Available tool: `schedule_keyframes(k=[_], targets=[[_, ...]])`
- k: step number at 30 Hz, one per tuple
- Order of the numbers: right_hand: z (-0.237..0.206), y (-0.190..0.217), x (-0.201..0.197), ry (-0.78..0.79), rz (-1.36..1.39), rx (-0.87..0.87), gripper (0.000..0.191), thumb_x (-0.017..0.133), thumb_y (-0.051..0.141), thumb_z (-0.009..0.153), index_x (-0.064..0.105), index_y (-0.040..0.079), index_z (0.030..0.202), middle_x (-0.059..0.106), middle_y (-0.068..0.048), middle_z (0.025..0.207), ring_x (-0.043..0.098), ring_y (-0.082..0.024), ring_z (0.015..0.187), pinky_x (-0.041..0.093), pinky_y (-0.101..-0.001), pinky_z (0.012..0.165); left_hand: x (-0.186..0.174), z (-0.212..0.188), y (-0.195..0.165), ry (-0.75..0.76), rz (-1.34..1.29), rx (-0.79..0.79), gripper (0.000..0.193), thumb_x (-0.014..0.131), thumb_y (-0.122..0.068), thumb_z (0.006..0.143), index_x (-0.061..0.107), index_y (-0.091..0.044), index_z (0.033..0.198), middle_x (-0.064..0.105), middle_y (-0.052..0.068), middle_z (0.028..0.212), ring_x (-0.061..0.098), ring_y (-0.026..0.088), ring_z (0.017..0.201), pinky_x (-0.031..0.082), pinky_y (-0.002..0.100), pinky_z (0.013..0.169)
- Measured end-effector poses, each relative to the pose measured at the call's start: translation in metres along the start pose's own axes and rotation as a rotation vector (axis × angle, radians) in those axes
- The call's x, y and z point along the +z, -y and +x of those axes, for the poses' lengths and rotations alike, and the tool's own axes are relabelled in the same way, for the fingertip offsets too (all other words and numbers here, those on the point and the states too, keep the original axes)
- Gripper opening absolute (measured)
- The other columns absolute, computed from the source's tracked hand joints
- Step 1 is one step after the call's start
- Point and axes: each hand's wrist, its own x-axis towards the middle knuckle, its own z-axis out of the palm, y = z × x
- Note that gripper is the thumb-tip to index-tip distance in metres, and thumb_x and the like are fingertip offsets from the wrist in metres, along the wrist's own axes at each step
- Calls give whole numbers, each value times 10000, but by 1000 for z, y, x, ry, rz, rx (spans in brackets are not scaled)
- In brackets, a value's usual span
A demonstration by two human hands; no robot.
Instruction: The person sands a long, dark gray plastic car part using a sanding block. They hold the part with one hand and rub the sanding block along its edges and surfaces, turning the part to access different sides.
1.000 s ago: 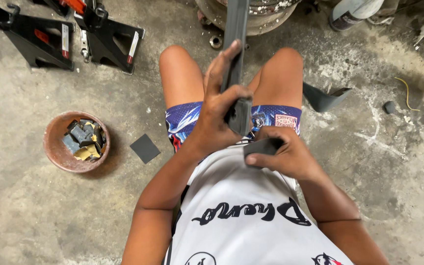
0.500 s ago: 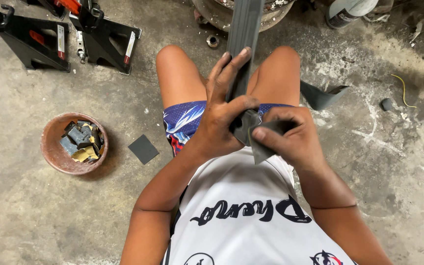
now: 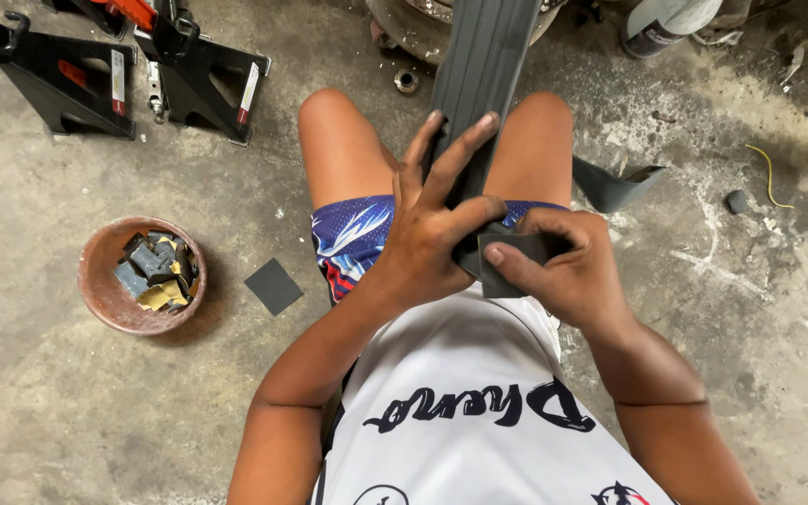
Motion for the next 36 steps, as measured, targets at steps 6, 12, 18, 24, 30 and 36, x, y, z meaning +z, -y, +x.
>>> schedule_keyframes(k=[6, 12, 18, 24, 30, 36], targets=[[-1, -7, -3, -88, -31, 66, 264, 799, 107, 921, 628, 52, 727, 576, 36, 648, 502, -12, 578, 356, -181, 494, 0, -1, 1, 17, 52, -26, 303, 861, -297, 839, 724, -162, 1072, 280, 90, 1698, 154, 479, 1559, 203, 628, 1291], [-1, -5, 2, -66, 106, 168, 273, 777, 112, 936, 610, 64, 725, 638, 40, 675, 584, -11, 604, 444, -192, 512, -1, -3, 1, 13, 73, -60, 283, 863, -272, 826, 732, -191, 1064, 279, 71, 1695, 152, 489, 1574, 251, 621, 1222], [2, 2, -3, -34, 133, 204, 205, 758, 146, 903, 657, 61, 746, 701, 40, 671, 694, -46, 601, 579, -245, 532, 1, -3, 1, -23, 102, -24, 291, 880, -308, 839, 722, -193, 1055, 261, 52, 1679, 141, 485, 1568, 235, 635, 1239], [1, -4, -2, 79, -256, 38, 221, 807, 163, 880, 690, 51, 731, 597, 29, 586, 492, -21, 525, 358, -224, 455, 3, -2, 3, -18, 169, -25, 290, 871, -311, 834, 704, -200, 1043, 265, 30, 1706, 142, 466, 1563, 276, 619, 1178], [1, -3, -2, 64, -224, 23, 254, 807, 150, 901, 646, 27, 748, 606, 5, 651, 519, -20, 613, 399, -216, 509, 1, -5, 2, -20, 276, 23, 281, 864, -313, 866, 677, -204, 1046, 243, -16, 1697, 110, 423, 1548, 268, 622, 1158], [1, -2, -1, 40, -156, 37, 168, 787, 139, 911, 699, 5, 862, 654, -15, 721, 560, -39, 672, 454, -226, 571, 0, -3, 3, 1, 348, 26, 265, 844, -175, 840, 675, -220, 1041, 223, -40, 1689, 99, 403, 1572, 288, 589, 1118]])
